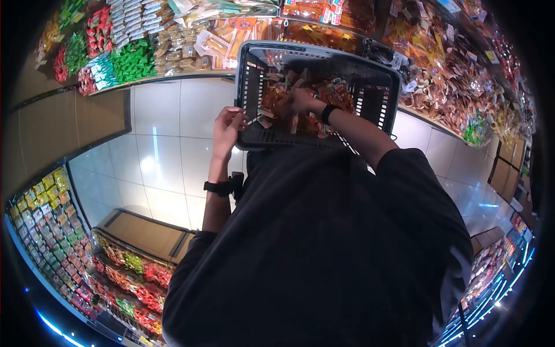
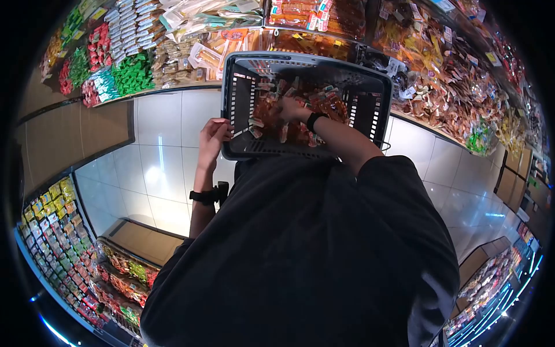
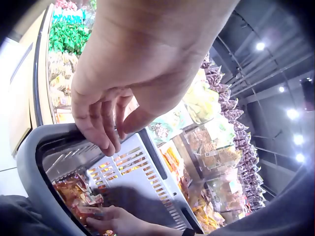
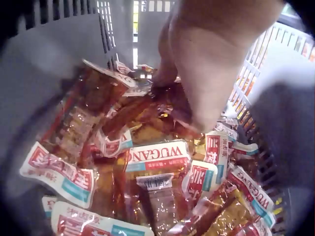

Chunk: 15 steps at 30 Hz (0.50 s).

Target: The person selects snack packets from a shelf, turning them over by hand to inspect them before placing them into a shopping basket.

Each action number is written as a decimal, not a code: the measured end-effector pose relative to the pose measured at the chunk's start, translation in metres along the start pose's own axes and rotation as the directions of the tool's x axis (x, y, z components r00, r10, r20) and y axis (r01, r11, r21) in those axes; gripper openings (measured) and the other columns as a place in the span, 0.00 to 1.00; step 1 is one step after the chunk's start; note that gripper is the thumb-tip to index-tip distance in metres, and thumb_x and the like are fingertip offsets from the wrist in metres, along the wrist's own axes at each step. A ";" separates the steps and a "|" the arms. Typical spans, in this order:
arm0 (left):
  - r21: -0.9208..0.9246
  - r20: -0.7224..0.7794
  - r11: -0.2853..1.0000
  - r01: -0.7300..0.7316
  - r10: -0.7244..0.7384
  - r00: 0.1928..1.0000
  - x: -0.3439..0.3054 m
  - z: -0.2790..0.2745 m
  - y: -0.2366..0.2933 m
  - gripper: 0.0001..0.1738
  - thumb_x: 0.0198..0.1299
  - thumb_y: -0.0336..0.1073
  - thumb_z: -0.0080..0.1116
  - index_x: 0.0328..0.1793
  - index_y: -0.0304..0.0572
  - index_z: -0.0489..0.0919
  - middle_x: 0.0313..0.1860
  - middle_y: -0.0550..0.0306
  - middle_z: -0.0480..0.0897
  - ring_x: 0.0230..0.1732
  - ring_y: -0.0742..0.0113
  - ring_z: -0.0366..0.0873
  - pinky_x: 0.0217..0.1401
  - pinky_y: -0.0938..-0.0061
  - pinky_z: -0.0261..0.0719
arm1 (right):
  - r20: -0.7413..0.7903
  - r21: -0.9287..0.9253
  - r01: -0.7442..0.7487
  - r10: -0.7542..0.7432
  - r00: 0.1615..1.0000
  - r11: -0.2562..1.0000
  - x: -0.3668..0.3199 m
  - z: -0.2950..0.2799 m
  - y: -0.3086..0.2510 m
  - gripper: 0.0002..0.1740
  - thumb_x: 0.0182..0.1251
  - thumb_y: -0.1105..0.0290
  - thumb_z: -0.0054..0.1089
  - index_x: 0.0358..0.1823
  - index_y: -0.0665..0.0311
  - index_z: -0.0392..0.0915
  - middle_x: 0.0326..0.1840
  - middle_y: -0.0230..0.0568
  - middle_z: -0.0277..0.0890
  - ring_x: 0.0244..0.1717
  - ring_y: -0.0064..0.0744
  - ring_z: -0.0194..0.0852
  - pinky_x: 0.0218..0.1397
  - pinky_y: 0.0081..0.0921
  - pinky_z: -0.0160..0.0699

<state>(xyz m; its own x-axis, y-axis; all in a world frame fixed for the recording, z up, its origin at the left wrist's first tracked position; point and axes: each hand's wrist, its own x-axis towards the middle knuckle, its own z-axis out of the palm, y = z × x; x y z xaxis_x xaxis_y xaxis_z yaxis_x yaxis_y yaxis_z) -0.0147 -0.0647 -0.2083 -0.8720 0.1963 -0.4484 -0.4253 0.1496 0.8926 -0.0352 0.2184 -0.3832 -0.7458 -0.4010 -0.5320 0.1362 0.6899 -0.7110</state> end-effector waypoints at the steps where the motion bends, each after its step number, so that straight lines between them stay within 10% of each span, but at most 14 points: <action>1: 0.007 0.005 1.000 0.003 -0.003 1.000 0.000 -0.001 -0.001 0.09 0.72 0.29 0.53 0.53 0.34 0.78 0.41 0.55 0.85 0.37 0.74 0.81 0.42 0.79 0.78 | 0.000 0.001 -0.003 0.003 1.000 1.000 -0.001 -0.005 0.004 0.23 0.57 0.60 0.76 0.50 0.67 0.85 0.38 0.44 0.88 0.39 0.36 0.87 0.42 0.33 0.83; 4: -0.009 0.039 1.000 0.021 -0.020 0.999 -0.002 0.004 0.002 0.09 0.72 0.30 0.54 0.54 0.33 0.78 0.43 0.54 0.85 0.40 0.73 0.82 0.45 0.78 0.80 | -0.185 0.217 -0.078 0.120 0.975 0.973 -0.007 -0.025 0.014 0.17 0.65 0.64 0.70 0.50 0.68 0.84 0.35 0.40 0.87 0.33 0.28 0.84 0.38 0.30 0.82; 7: 0.007 0.116 1.000 0.029 -0.029 0.993 0.002 0.014 0.007 0.14 0.71 0.31 0.57 0.58 0.32 0.76 0.48 0.52 0.84 0.46 0.70 0.83 0.51 0.76 0.81 | -0.309 0.287 0.012 0.080 0.948 0.958 -0.020 -0.053 0.003 0.18 0.61 0.61 0.73 0.46 0.66 0.86 0.41 0.49 0.87 0.43 0.42 0.87 0.47 0.36 0.80; 12: 0.064 0.312 0.967 -0.246 0.214 0.925 0.025 0.060 0.005 0.27 0.70 0.34 0.61 0.70 0.32 0.65 0.56 0.50 0.81 0.52 0.64 0.84 0.52 0.72 0.82 | -0.408 0.303 0.460 -0.322 0.854 0.835 -0.080 -0.096 -0.093 0.14 0.69 0.63 0.67 0.47 0.66 0.84 0.35 0.38 0.83 0.34 0.22 0.76 0.40 0.27 0.77; 15: -0.078 0.446 0.996 -0.035 0.066 0.893 0.032 0.078 0.023 0.23 0.71 0.33 0.59 0.67 0.32 0.68 0.55 0.51 0.82 0.50 0.66 0.84 0.52 0.71 0.83 | -0.345 0.431 0.461 -0.330 0.879 0.776 -0.095 -0.097 -0.134 0.16 0.71 0.62 0.66 0.47 0.69 0.81 0.34 0.34 0.81 0.34 0.18 0.74 0.39 0.23 0.75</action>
<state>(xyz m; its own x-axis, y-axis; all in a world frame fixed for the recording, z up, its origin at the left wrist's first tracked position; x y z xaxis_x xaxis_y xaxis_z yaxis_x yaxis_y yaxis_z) -0.0332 0.0207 -0.2058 -0.6984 0.6174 -0.3620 -0.4120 0.0668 0.9087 -0.0461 0.2226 -0.1924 -0.9252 -0.3722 -0.0742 0.0433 0.0906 -0.9949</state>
